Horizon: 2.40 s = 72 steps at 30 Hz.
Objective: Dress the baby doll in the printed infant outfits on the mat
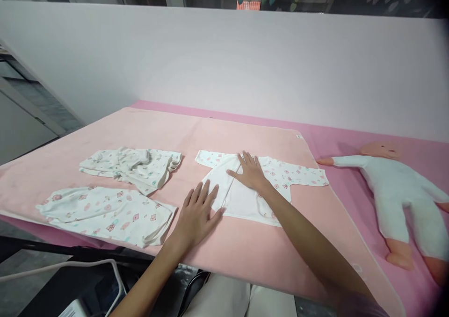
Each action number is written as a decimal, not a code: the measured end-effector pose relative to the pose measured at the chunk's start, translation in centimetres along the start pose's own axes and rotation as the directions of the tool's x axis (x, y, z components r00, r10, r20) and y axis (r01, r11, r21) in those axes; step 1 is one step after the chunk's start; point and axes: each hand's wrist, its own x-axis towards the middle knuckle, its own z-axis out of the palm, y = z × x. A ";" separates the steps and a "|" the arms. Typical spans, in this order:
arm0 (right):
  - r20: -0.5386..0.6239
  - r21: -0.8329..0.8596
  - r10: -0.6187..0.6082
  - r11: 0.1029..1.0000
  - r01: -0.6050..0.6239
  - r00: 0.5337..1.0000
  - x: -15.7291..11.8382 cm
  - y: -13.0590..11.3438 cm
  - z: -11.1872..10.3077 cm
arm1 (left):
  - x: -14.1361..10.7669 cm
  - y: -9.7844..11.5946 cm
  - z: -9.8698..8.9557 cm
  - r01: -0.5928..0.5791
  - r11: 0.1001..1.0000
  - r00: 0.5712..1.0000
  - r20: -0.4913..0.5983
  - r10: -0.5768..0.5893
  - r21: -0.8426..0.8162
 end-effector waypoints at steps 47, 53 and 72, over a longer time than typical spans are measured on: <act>0.072 0.040 -0.122 0.992 0.120 0.990 -17.4 1.2 -5.3 | 26.9 11.0 3.2 0.198 0.934 0.838 0.545 -0.005 -0.297; 0.092 0.182 -0.204 0.966 0.185 0.975 -18.0 1.6 -6.2 | 26.7 10.6 3.1 0.241 0.912 0.841 0.540 -0.025 -0.333; -0.299 0.164 0.217 0.971 -0.174 0.929 -24.2 14.9 -9.8 | 25.6 14.6 6.7 -0.252 0.797 0.932 0.085 0.354 -0.549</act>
